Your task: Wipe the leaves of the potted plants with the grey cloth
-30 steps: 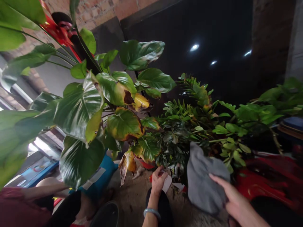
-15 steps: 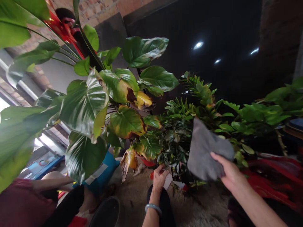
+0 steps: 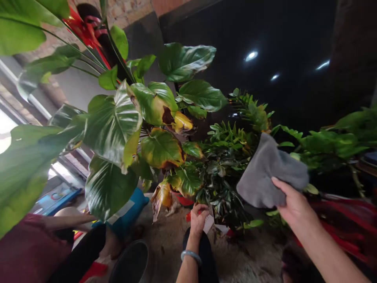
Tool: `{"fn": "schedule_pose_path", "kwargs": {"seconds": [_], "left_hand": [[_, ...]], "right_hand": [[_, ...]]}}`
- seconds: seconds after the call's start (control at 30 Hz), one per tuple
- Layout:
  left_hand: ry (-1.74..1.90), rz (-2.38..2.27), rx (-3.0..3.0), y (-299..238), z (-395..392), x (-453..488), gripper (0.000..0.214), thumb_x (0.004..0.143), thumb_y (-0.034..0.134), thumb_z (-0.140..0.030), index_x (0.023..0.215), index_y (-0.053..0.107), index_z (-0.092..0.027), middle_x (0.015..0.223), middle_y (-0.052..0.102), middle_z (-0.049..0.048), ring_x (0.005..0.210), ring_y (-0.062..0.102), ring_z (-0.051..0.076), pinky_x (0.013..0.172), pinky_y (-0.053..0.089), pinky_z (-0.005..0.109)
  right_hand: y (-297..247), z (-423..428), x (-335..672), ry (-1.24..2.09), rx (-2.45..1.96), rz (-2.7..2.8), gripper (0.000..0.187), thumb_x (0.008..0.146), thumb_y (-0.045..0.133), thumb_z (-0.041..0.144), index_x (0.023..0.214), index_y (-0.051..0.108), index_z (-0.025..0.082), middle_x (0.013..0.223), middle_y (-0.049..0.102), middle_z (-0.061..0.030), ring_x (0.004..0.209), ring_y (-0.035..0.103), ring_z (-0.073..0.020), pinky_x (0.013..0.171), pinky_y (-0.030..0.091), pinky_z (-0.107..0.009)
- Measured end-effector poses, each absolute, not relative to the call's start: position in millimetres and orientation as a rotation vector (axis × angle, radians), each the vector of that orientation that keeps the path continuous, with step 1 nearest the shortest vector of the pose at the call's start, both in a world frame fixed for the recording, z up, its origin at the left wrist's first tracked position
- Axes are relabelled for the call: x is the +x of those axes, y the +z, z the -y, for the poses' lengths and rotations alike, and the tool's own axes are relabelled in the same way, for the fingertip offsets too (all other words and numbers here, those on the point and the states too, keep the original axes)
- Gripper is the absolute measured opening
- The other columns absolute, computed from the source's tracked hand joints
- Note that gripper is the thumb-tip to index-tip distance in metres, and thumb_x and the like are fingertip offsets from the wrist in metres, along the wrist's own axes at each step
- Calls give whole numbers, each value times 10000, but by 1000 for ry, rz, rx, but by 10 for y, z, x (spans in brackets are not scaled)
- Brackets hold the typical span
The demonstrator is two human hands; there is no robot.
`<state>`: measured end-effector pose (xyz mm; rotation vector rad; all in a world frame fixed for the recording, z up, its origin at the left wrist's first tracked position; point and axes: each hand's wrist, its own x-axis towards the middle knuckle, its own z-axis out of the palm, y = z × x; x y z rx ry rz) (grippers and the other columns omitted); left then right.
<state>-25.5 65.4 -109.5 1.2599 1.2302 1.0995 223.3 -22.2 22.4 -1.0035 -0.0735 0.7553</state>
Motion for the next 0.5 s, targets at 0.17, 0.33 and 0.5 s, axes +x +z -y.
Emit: {"fn": "schedule_pose_path", "kwargs": {"seconds": [0.17,0.33,0.5], "left_hand": [[1126,-1137,1100,-1086,-588,-273,37,492,694,-166,518,683,-189,568,593,23,700,574,219,706,439,343],[1214,-814,665,-1112,-563,-377,397,531,755,-274,912,733,-164,860,705,86,767,616,210,673,453,321],[1208,-796,609,-1053,-519,-308,454,498,781,-210,948,751,-161,832,704,74,729,596,182,643,426,292]], "right_hand": [[-417,645,1838,1246,-1306,86,327,424,820,304,707,721,172,702,775,-100,875,717,-385,742,590,-462],[-331,885,2014,1184,-1352,57,379,431,818,373,753,722,197,799,785,-129,941,699,-409,741,597,-475],[254,443,2352,707,-1069,110,469,500,779,256,961,700,268,1100,748,-62,1182,594,-319,863,564,-398]]}}
